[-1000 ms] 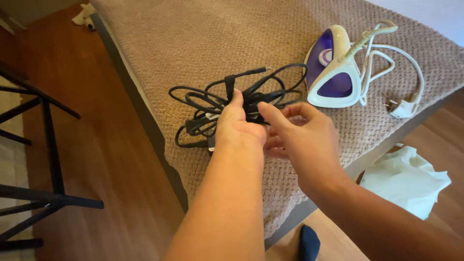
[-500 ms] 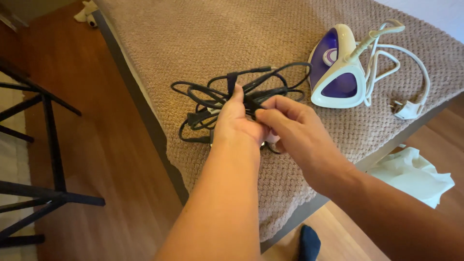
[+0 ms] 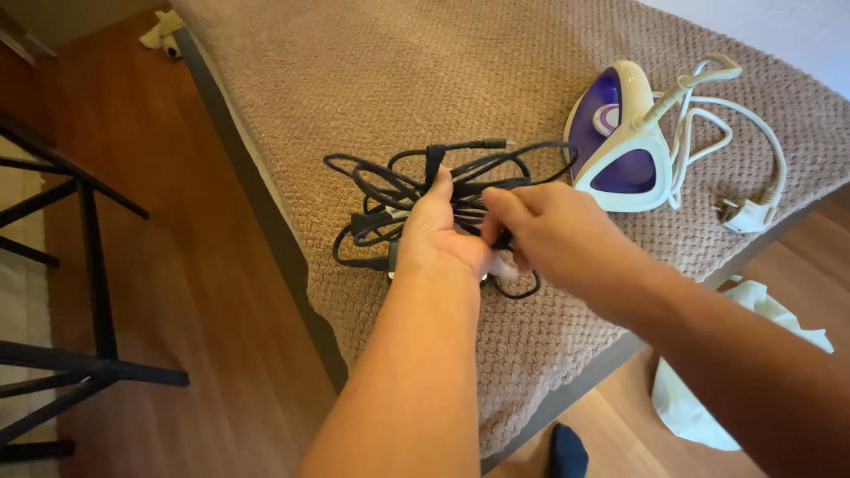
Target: The person cleans an iron and wraps its cord and the cord of a power adapter.
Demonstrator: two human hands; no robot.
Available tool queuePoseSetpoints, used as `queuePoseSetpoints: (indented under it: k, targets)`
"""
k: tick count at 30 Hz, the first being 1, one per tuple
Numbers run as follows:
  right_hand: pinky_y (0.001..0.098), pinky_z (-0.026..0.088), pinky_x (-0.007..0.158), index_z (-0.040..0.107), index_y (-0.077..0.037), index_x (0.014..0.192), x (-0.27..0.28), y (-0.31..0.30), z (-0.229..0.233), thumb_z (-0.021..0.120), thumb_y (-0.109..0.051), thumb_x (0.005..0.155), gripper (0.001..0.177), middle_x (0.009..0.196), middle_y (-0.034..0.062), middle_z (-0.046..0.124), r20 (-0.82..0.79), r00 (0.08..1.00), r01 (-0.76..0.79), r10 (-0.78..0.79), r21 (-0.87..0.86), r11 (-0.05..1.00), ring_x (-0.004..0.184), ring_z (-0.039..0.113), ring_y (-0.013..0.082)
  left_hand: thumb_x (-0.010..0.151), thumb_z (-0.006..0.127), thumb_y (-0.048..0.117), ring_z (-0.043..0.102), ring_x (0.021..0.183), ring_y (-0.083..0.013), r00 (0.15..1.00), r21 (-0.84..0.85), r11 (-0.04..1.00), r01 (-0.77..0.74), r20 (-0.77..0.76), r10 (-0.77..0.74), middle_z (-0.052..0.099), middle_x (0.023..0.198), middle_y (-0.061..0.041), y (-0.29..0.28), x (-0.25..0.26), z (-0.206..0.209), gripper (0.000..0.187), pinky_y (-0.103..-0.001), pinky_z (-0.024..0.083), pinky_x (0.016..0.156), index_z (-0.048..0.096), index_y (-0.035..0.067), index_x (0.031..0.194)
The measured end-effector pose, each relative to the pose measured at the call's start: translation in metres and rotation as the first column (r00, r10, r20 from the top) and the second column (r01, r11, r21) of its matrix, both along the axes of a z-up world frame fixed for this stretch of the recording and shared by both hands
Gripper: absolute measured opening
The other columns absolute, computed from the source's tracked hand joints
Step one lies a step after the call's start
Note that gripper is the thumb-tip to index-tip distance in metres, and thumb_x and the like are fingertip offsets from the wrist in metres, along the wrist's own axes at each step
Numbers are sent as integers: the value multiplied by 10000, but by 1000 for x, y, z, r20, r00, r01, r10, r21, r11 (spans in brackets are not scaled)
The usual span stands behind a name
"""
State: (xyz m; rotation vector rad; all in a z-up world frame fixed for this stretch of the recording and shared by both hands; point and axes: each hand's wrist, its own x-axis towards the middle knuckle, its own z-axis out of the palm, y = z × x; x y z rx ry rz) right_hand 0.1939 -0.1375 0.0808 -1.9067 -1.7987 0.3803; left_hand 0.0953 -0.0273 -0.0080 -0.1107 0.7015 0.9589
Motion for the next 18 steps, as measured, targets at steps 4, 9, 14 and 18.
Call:
queuePoseSetpoints:
  k: [4,9,14,18]
  targets:
    - [334,389,584,802,-91,961,9,5,-2,517,-355,1022,393,667,47,574,-661,687,-20,-301,-431,902,611,502,167,944,648,474,643,964,-322,990,-66,994,89,-99,-95,735,1041,-88,-3,0,10,316,-627,455,854,694,165,987]
    - [322,391,644,784,-109,1174,20,10,-17,517,-330,1073,361,800,13,553,-824,422,-161,-378,-478,863,727,509,165,975,622,528,623,1047,-382,962,-131,981,143,-214,-169,721,1123,-88,-10,-4,26,349,-806,231,839,671,190,1043]
    - [403,520,855,679,-137,964,20,10,-5,586,-231,928,137,996,-11,713,-864,75,-130,-499,-504,854,983,646,165,942,614,443,646,936,-300,984,-26,998,63,-165,-67,739,1092,-72,-12,-3,17,232,-602,491,848,720,255,1026]
    - [384,473,850,714,-116,973,17,1,0,630,-273,941,181,1004,6,722,-871,143,-210,-471,-491,845,984,629,167,989,677,430,667,977,-303,998,55,998,-12,-68,15,743,1134,-89,6,7,-21,258,-501,481,874,725,195,1085]
